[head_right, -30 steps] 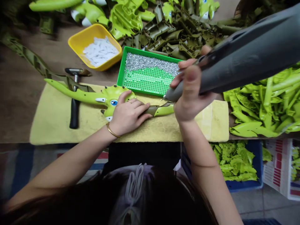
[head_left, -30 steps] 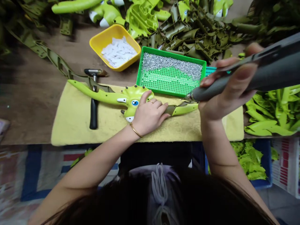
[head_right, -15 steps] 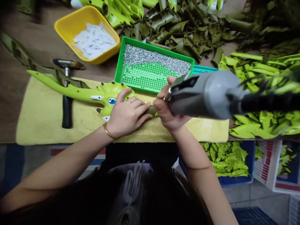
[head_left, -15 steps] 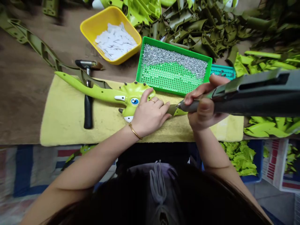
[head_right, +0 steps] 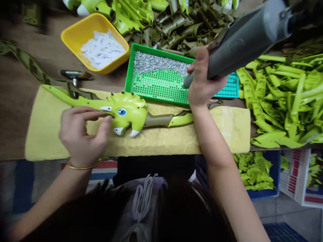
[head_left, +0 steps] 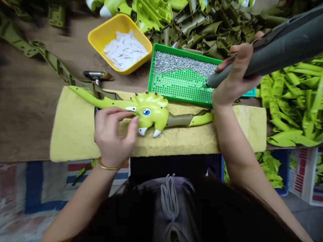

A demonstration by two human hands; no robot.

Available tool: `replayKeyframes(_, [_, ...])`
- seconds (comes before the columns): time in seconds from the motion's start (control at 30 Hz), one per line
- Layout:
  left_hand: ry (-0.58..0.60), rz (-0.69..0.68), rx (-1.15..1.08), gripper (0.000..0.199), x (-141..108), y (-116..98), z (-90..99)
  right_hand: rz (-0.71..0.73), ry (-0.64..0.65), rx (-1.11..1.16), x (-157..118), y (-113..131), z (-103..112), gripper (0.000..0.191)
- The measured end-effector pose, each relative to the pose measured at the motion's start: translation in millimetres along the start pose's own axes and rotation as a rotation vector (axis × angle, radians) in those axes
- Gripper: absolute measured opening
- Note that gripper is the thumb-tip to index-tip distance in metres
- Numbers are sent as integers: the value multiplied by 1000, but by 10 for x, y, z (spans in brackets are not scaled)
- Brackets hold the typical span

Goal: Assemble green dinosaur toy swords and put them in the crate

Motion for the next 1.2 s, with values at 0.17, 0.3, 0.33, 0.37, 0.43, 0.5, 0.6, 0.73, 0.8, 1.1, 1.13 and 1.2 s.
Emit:
replayKeyframes(0.17, [388,650,-511,39,-241,704,-372,98,2,119,-14,110,-8,39])
replayKeyframes(0.3, [525,819,-784,51,-313,539,-640,147,-52,141,28,239,47,32])
replayKeyframes(0.33, [504,836,-829,52,-307,500,-662,152,-58,145,34,314,67,30])
replayKeyframes(0.37, [488,846,-869,53,-304,463,-685,153,-51,156,29,413,81,28])
replayKeyframes(0.43, [468,848,-922,54,-313,409,-731,148,-6,187,-30,665,95,28])
replayKeyframes(0.5, [460,839,-941,53,-336,387,-774,147,69,226,-171,940,89,28])
replayKeyframes(0.6, [470,830,-954,51,-376,384,-836,128,244,298,-502,1203,9,28])
replayKeyframes(0.73, [469,804,-963,49,-384,388,-868,79,377,164,-876,1109,-46,45])
replayKeyframes(0.8, [463,804,-972,49,-388,393,-875,81,393,73,-949,1009,-47,51])
replayKeyframes(1.1, [426,819,-1012,51,-394,338,-849,215,471,385,-1018,1193,-89,43])
replayKeyframes(1.13, [425,817,-1016,52,-396,331,-854,215,460,394,-1010,1215,-79,42])
replayKeyframes(1.2, [436,809,-1016,53,-411,328,-882,187,452,410,-951,1238,-99,38])
Point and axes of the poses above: each hand's wrist, its own x-axis towards the middle knuckle, its own z-axis out of the back of the hand, y = z × x, the point moved 10 cm from there along x, towards the middle knuckle, and after that the axes turned 7 degrees about z, right-handed, at the moved point
